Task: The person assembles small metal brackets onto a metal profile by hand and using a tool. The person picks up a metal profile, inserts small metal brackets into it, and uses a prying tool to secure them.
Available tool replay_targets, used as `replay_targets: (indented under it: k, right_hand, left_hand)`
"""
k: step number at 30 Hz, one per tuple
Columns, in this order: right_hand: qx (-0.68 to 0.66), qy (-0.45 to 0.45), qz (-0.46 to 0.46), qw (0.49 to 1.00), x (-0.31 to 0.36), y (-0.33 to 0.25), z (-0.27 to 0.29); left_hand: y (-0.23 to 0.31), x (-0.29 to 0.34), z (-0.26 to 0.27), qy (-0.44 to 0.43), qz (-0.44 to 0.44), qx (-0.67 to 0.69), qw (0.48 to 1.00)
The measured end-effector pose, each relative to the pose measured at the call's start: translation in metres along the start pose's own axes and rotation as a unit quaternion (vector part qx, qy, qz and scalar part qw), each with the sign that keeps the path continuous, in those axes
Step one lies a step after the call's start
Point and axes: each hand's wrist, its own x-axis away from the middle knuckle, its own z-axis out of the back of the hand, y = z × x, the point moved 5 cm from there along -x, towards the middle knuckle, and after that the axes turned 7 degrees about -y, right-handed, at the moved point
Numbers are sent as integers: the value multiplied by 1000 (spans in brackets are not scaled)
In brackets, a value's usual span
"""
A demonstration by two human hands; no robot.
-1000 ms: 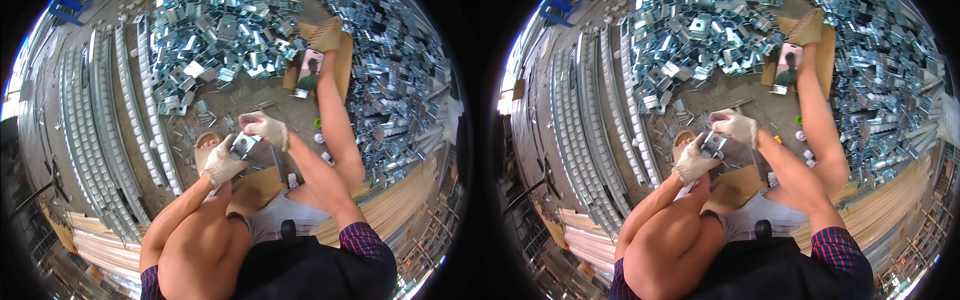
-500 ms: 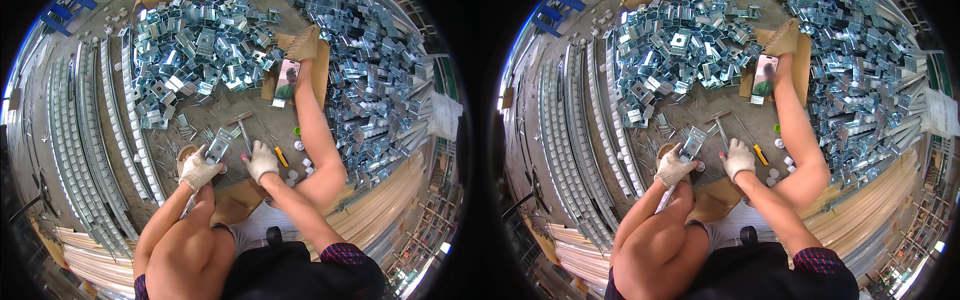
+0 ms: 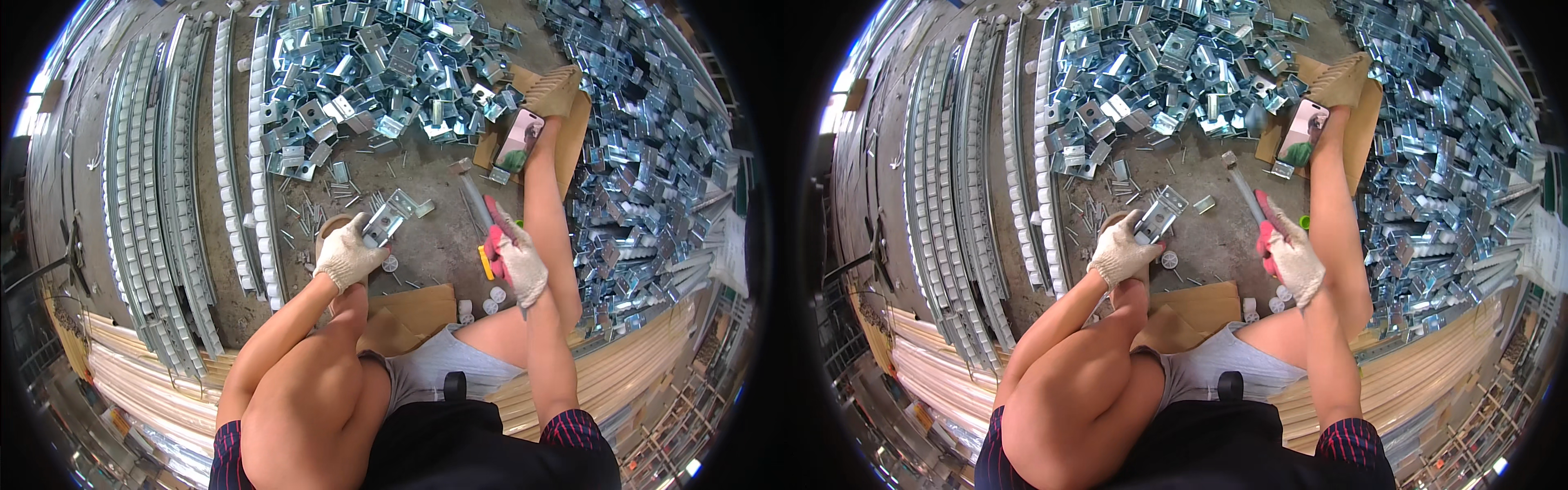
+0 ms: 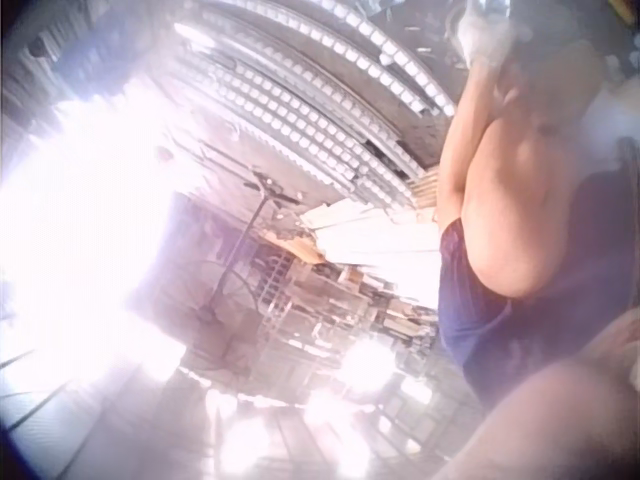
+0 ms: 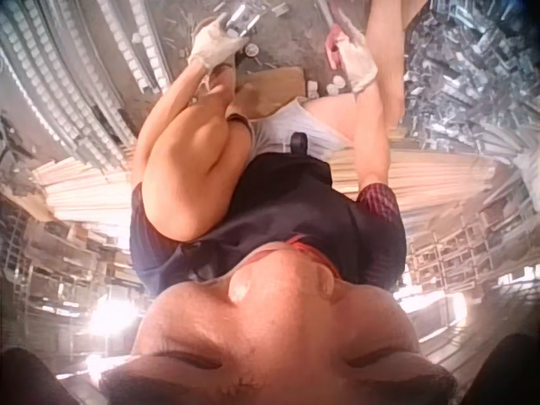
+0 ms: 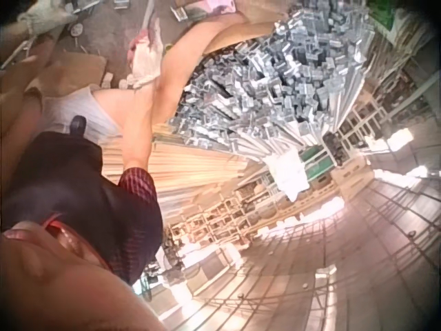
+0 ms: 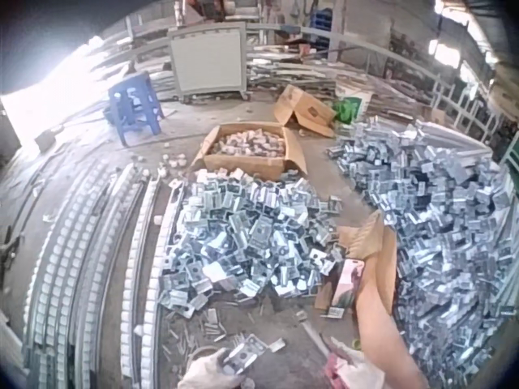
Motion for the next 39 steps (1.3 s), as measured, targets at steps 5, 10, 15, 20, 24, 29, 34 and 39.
replay_targets:
  k: [5, 10, 15, 20, 24, 29, 34, 39]
  right_hand:
    - [53, 18, 59, 997, -22, -1, 6]
    - [236, -116, 5, 965, -31, 14, 1]
    - [-14, -13, 28, 999, -38, -5, 23]
    - [145, -100, -46, 983, -31, 30, -18]
    - [69, -37, -20, 997, -35, 31, -8]
    - [139, -60, -60, 987, -22, 34, -2]
    - [136, -74, -58, 986, -22, 54, -3]
    - [56, -17, -36, 998, -25, 43, -4]
  left_hand:
    - [2, 1, -4, 8, -33, 11, 999]
    - [-20, -12, -18, 23, -52, -27, 998]
    - [-14, -9, -18, 0, -29, 0, 1000]
    - [-24, -6, -20, -7, -20, -19, 1000]
    - [-24, -10, -21, 23, -12, -62, 998]
    - [-27, -3, -23, 2, -27, 4, 1000]
    - [-17, -3, -18, 23, -35, 24, 999]
    - [-25, 4, -18, 82, -65, 81, 991]
